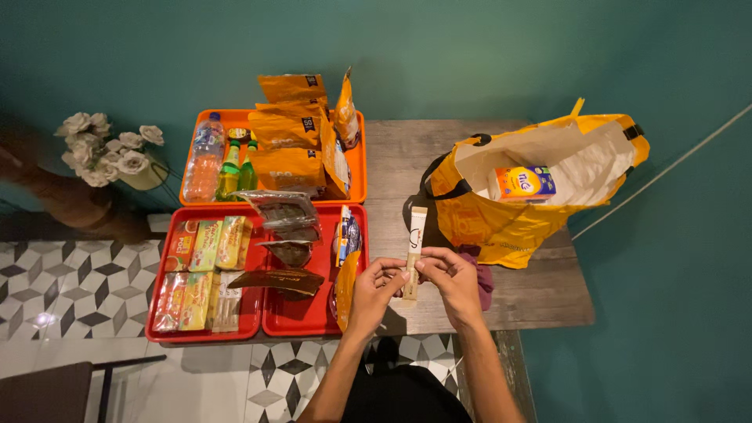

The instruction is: The person takes small sticks from a shopping bag, wipes them with a cloth, and places them into sections of red and orange trays containing various snacks and bottles.

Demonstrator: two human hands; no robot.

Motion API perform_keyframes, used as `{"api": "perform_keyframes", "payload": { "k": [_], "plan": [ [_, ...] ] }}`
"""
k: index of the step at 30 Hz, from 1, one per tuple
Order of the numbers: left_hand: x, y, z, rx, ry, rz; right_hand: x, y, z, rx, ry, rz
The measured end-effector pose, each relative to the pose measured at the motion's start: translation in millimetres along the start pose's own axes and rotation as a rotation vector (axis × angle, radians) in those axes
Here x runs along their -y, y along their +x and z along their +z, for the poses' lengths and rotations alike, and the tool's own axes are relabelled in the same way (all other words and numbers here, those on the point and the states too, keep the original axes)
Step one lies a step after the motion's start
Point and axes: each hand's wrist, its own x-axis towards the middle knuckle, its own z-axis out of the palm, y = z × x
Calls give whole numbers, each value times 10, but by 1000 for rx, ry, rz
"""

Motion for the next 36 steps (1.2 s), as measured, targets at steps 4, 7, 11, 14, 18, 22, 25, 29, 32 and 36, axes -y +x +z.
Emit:
{"api": "perform_keyframes", "payload": {
  "k": [4, 7, 11, 14, 18, 22, 25, 29, 32, 36],
  "plan": [
    [-42, -46, 41, -29, 33, 8, 6, -14, -36, 37, -7, -3],
    [-50, -63, 62, -48, 31, 10, 13, -6, -39, 48, -28, 2],
    [25, -103, 39, -81, 14, 0, -14, 32, -44, 82, -11, 0],
    [73, -153, -8, -107, 25, 13, -53, 6, -13, 93, -40, 10],
    [78, -226, -136, -113, 22, 28, -145, -11, 85, 117, -17, 26],
    [39, -261, -276, -130, 26, 4, -234, -40, 214, 129, 11, 46],
    [-31, -317, -433, -129, 53, 5, -287, -72, 376, 126, 41, 46],
    [-150, -396, -736, -99, 9, 31, -383, -138, 698, 124, 86, 41],
    [-288, -490, -1048, -121, 20, 14, -461, -163, 1052, 124, 51, 30],
    [-496, -601, -1501, -120, 36, 42, -564, -233, 1567, 115, 56, 53]
  ]
}}
